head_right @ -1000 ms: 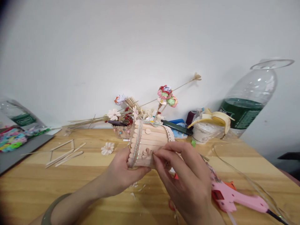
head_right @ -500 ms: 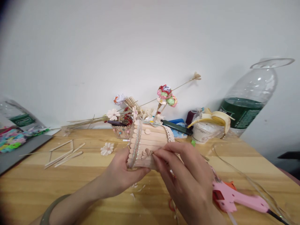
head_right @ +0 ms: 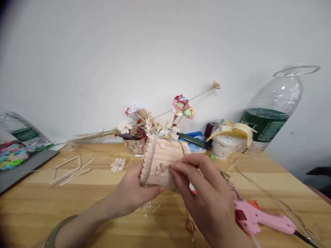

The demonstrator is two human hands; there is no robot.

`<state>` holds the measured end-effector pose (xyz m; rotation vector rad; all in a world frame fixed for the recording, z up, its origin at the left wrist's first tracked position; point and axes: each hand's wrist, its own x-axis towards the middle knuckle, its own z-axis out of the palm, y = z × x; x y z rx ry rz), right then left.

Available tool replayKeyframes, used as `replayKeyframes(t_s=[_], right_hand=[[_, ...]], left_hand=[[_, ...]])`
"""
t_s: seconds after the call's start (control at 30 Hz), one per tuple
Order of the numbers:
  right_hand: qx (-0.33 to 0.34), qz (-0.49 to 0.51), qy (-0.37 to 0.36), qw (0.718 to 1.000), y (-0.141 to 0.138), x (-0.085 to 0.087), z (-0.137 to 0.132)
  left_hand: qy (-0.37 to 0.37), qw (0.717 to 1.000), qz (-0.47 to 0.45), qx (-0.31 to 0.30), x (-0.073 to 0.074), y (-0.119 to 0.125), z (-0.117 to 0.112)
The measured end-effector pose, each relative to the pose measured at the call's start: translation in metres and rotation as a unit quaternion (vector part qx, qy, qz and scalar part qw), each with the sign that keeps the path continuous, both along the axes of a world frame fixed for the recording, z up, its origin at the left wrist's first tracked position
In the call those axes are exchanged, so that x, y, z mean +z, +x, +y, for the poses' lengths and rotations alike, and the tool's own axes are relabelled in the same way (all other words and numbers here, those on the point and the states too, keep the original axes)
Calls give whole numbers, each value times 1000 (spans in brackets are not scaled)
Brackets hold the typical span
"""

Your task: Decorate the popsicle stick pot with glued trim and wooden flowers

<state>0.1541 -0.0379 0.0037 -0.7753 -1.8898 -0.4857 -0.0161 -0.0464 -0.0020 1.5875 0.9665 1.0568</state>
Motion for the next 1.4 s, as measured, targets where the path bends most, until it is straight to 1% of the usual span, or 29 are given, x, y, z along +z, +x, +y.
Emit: replayKeyframes(t_s=[0.07,0.13,0.2,0.3,0.47,0.6,0.73,0.83,0.93,1.2,1.4], right_hand=[[-34,-35,32,998,4,-1,1],[-41,-73,41,996,9,-3,2],[-16,-104,32,994,13,-5,3],[23,-124,29,992,19,-9,4],[36,-127,46,990,23,-13,4],[34,-129,34,990,23,-13,1],[36,-133,32,990,23,-14,0],[38,-131,35,990,23,-17,1],[41,-132,31,990,24,-18,3],[47,-149,51,986,24,-11,-1],[45,-141,45,988,23,-13,-1]], left_hand=[[-25,1000,-8,-8,3,-1,0],[-51,998,-12,-18,7,-2,0],[-77,996,-14,-33,10,-2,0],[-107,992,-26,-60,13,-4,1],[-129,988,-34,-76,12,-5,1],[-151,985,-31,-74,15,-4,2],[-152,985,-36,-78,18,-4,1],[-150,984,-45,-87,17,-5,0],[-147,985,-41,-84,15,-5,1],[-149,985,-37,-79,13,-4,2],[-128,988,-28,-80,12,-4,1]])
